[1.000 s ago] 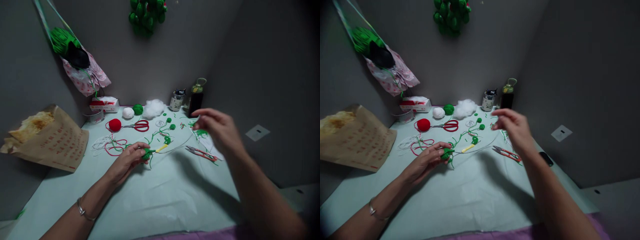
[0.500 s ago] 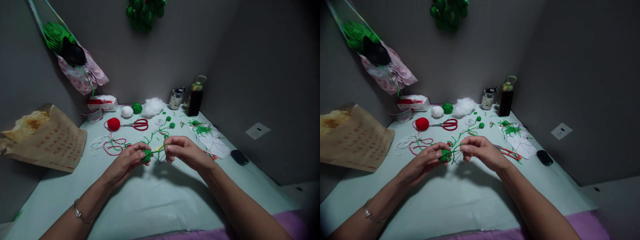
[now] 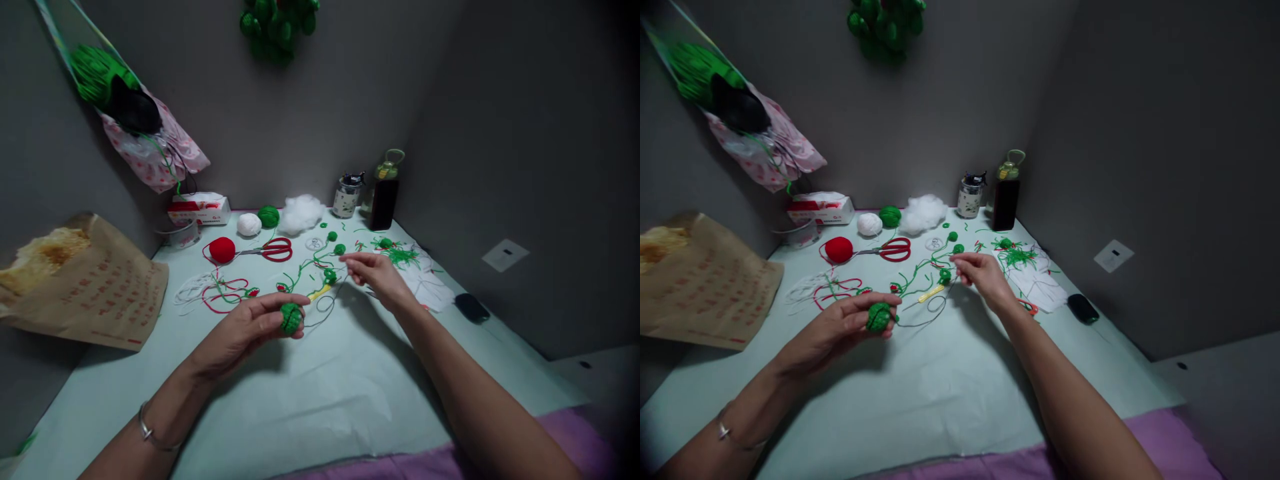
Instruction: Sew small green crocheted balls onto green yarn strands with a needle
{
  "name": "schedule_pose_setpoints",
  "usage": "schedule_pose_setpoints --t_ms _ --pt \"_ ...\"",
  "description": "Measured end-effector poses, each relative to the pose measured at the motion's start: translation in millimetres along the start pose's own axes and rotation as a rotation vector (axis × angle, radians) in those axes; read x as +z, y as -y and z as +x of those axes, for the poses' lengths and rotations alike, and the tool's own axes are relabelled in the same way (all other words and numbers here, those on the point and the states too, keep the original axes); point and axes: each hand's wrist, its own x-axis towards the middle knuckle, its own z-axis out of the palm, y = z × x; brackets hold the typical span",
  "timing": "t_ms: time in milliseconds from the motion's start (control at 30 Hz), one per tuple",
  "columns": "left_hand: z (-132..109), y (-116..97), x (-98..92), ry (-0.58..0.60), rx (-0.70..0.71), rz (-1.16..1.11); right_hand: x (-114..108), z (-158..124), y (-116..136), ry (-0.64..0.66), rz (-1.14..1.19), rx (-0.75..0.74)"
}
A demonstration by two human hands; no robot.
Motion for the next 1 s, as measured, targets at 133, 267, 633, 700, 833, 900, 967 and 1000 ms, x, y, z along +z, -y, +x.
schedule_pose_setpoints --t_ms 133,267,633,700,833,900,967,1000 --pt "3 -1 -0.4 -0.087 0.017 0.095 -14 -2 16 -0.139 0.122 -0.124" --pt "9 2 1.4 -0.152 0.046 0.120 -5 -18 28 -0.016 0.259 -0.145" --pt "12 5 3.5 -0.219 0.159 0.228 36 -69 38 0.374 -0.243 -0.374" --pt "13 4 3.8 -0.232 0.172 0.240 38 -71 38 0.326 -0.422 -0.511" --pt "14 5 3.5 -0.255 0.178 0.228 40 -70 35 0.215 -0.636 -0.810" --pt "14 5 3.5 -0.254 0.173 0.217 40 -69 34 0.182 -0.693 -0.879" --pt "14 5 3.5 -0.254 0.174 0.214 40 -68 32 0.174 -0.727 -0.908" --pt "14 5 3.6 -0.256 0.177 0.214 40 -68 32 0.175 -0.740 -0.918"
